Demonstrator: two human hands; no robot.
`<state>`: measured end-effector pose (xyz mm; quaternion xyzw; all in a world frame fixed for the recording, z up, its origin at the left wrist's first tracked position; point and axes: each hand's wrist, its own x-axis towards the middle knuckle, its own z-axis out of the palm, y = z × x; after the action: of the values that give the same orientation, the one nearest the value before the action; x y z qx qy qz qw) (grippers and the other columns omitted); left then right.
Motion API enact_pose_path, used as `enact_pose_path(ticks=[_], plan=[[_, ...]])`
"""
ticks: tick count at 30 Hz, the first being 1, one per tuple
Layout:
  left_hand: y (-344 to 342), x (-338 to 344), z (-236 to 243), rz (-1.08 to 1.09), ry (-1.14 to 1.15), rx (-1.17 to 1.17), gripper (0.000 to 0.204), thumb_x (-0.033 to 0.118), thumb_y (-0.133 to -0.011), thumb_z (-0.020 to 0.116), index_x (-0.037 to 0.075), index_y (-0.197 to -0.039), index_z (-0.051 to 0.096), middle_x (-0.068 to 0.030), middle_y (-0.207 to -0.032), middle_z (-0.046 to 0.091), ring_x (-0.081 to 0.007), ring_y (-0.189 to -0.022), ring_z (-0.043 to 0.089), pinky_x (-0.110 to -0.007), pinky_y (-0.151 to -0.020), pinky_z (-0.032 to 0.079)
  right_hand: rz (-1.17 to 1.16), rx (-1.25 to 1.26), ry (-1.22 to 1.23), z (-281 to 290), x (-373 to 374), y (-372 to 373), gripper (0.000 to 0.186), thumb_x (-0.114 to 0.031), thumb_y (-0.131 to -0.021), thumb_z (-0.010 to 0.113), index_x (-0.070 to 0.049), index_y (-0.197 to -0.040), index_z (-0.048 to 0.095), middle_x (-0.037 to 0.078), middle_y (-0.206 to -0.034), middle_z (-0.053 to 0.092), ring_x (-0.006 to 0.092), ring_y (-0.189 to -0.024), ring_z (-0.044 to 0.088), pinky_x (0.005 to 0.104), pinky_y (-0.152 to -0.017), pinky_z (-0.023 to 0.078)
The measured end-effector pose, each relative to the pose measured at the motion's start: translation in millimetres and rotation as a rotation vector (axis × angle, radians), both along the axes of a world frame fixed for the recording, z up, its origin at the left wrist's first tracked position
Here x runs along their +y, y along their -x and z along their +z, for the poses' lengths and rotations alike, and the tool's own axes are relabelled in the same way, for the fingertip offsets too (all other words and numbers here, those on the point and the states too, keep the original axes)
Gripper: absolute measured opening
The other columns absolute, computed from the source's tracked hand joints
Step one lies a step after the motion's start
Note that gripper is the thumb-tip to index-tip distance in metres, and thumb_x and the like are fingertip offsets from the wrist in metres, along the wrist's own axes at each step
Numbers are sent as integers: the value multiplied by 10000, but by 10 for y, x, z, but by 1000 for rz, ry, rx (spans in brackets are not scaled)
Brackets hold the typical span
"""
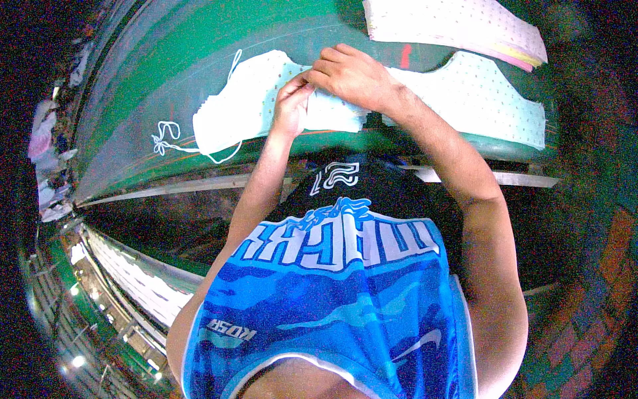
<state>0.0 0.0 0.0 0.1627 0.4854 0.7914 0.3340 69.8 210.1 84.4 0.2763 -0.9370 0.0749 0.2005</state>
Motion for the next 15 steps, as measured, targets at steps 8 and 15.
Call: enact_pose_path(ticks=[8,15], plan=[[-186,176,108,155,173,212,253,54,-1028,703,9,-1273,661,-25,-1104,696,-75,-982,617,-229,-842,489,-75,16,160,-228,61,-25,387,-183,-853,688,-112,-1233,691,57,-1139,689,261,-1120,643,400,-986,514],[-134,32,-154,154,287,316,188,65,-1049,663,15,-1218,729,-29,-1096,741,-90,-997,651,-254,-876,514,-83,-178,316,-345,161,-718,479,-85,-785,784,-103,-1259,714,88,-1198,674,295,-1139,631,451,-992,521]])
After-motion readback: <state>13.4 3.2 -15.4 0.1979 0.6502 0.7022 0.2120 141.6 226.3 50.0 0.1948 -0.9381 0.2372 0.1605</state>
